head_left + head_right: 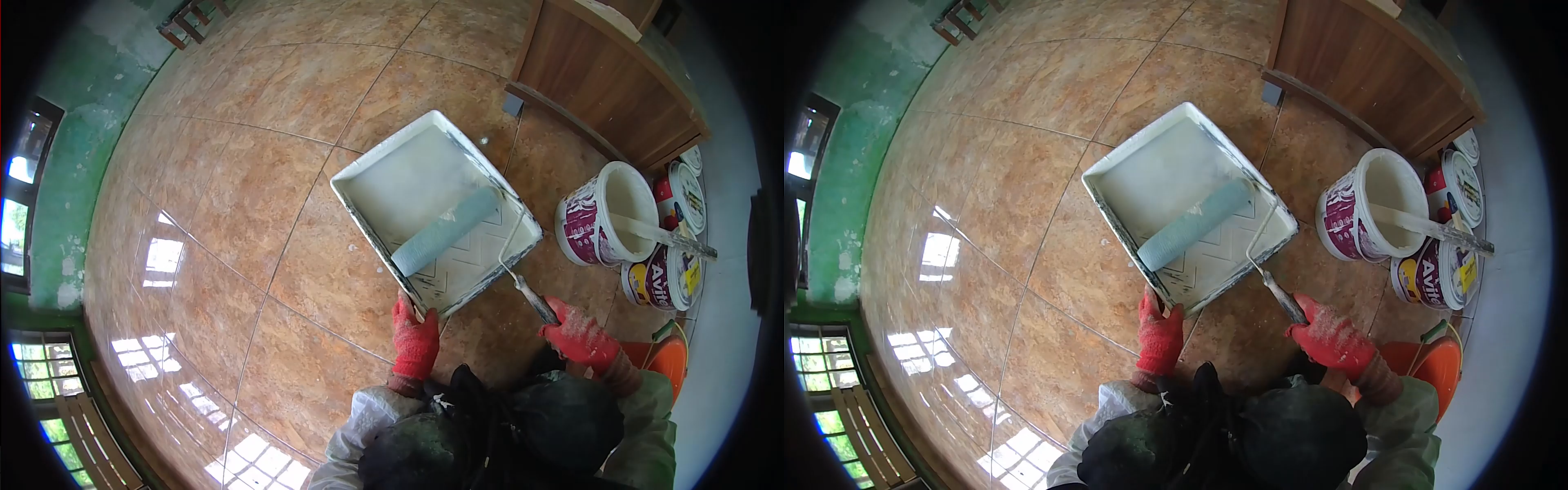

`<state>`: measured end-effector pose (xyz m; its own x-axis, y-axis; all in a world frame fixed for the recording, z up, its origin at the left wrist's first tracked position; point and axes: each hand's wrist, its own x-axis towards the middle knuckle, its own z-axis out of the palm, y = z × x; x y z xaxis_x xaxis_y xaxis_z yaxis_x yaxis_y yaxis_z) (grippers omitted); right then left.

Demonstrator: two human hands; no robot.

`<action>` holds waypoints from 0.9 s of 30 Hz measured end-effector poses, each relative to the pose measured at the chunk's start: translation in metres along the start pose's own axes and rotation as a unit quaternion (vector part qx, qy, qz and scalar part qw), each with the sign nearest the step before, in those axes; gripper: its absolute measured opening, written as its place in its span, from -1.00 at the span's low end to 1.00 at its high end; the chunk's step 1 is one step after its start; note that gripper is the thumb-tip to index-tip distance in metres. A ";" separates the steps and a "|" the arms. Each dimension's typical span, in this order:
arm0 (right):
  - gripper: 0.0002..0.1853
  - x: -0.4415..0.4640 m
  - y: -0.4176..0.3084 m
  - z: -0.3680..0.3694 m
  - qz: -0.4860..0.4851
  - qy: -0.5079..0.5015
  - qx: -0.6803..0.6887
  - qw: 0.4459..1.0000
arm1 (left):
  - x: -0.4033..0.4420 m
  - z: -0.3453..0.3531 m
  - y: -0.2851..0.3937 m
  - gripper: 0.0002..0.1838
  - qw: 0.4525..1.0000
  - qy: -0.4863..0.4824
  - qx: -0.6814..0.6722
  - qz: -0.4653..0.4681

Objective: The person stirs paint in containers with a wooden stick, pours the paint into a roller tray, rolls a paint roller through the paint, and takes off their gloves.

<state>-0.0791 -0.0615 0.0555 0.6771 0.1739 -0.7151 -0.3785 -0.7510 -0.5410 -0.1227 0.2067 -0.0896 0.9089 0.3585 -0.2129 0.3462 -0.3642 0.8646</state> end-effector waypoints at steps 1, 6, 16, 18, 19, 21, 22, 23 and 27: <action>-0.48 0.006 0.004 0.003 -0.038 0.020 -0.021 0.999 | 0.000 0.001 -0.001 -0.21 1.000 0.002 -0.008 0.001; -0.46 0.034 -0.009 0.008 -0.095 0.076 -0.059 0.991 | 0.000 0.003 -0.001 -0.21 1.000 0.005 0.010 -0.004; -0.45 0.092 0.004 0.030 -0.189 0.160 -0.120 0.961 | 0.000 0.000 0.007 -0.29 1.000 0.005 0.008 -0.009; -0.46 0.104 0.013 0.039 -0.245 0.206 -0.145 0.936 | 0.000 0.001 0.004 -0.31 1.000 0.007 0.022 0.006; -0.47 0.104 0.014 0.041 -0.304 0.240 -0.175 0.905 | 0.000 0.002 0.002 -0.33 0.999 0.018 0.038 0.013; -0.51 0.097 0.009 0.044 -0.342 0.414 -0.454 0.711 | 0.001 0.002 0.000 -0.39 0.999 -0.003 0.040 0.026; -0.54 0.101 0.006 0.045 -0.341 0.343 -0.336 0.808 | 0.001 0.002 0.001 -0.44 0.999 0.009 0.032 0.025; -0.56 0.104 0.003 0.047 -0.342 0.303 -0.256 0.852 | 0.000 0.002 0.001 -0.50 0.999 0.018 0.024 0.025; -0.60 0.129 0.003 0.065 -0.326 0.268 -0.136 0.896 | 0.003 0.002 -0.004 -0.55 1.000 0.002 0.012 0.003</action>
<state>-0.0344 -0.0001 -0.0672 0.9317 0.3568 0.0684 0.3269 -0.7414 -0.5861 -0.1205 0.2072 -0.0949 0.9106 0.3585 -0.2056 0.3454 -0.3871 0.8549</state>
